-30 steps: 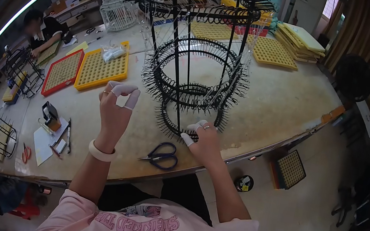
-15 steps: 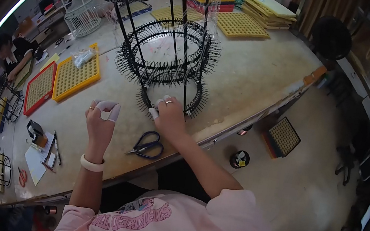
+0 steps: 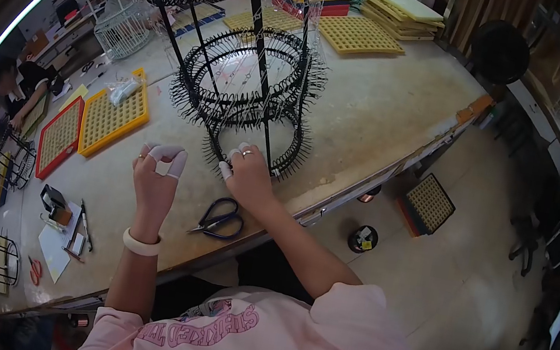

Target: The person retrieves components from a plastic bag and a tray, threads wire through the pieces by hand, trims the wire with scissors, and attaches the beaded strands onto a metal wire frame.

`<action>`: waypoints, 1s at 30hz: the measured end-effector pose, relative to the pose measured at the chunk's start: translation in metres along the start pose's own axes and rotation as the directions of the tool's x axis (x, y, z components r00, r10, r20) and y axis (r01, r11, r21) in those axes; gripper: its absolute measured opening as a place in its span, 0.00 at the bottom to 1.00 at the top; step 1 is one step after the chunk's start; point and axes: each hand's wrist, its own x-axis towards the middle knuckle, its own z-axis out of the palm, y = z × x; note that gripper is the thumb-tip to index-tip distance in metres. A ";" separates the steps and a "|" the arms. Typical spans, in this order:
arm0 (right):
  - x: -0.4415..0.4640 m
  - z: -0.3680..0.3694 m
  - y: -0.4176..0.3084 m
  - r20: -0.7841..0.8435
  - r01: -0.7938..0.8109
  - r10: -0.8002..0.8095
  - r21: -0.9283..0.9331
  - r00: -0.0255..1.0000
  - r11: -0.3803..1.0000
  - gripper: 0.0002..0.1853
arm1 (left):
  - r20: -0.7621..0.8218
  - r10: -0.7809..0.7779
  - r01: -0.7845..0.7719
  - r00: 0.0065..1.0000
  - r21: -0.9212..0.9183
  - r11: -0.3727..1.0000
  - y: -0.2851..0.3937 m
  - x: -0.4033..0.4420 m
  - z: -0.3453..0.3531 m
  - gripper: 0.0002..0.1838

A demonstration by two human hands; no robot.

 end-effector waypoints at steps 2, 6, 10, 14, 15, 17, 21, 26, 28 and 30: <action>0.000 0.000 0.000 0.011 0.004 -0.004 0.000 1.000 1.000 0.08 | 0.006 -0.003 0.003 1.000 0.018 1.000 -0.002 -0.002 0.002 0.06; 0.000 0.000 -0.001 -0.008 0.033 -0.033 -0.018 0.999 0.999 0.09 | 0.015 -0.019 0.018 1.000 0.044 0.999 -0.014 -0.007 0.002 0.06; 0.003 -0.003 -0.003 0.024 0.004 -0.003 -0.029 1.000 1.000 0.08 | 0.035 -0.071 0.069 0.997 0.059 0.996 -0.023 -0.019 -0.012 0.06; 0.004 -0.009 0.004 0.053 -0.047 0.049 -0.036 0.997 0.998 0.08 | 0.039 -0.137 0.129 0.990 0.152 0.980 -0.042 -0.047 -0.040 0.05; 0.004 -0.012 0.008 0.064 -0.075 0.077 -0.042 0.995 0.996 0.08 | 0.039 -0.165 0.156 0.986 0.180 0.971 -0.049 -0.056 -0.051 0.05; 0.006 -0.021 0.014 0.066 -0.103 0.106 -0.048 0.992 0.994 0.08 | 0.022 -0.208 0.198 0.978 0.223 0.954 -0.063 -0.077 -0.072 0.05; 0.013 -0.031 0.020 0.044 -0.237 0.245 -0.130 0.969 0.963 0.08 | -0.040 -0.379 0.376 0.925 0.257 0.890 -0.090 -0.132 -0.107 0.06; 0.024 -0.033 0.023 -0.041 -0.242 0.238 -0.208 0.970 0.948 0.07 | -0.197 -0.533 0.557 0.823 0.098 0.824 -0.079 -0.151 -0.115 0.06; 0.032 -0.033 0.006 -0.021 -0.291 0.291 -0.156 0.956 0.944 0.07 | -0.235 -0.478 0.513 0.846 0.119 0.850 -0.084 -0.150 -0.112 0.06; 0.043 -0.021 -0.014 0.043 -0.250 0.255 -0.091 0.966 0.964 0.06 | -0.265 -0.418 0.462 0.869 0.132 0.877 -0.087 -0.149 -0.109 0.06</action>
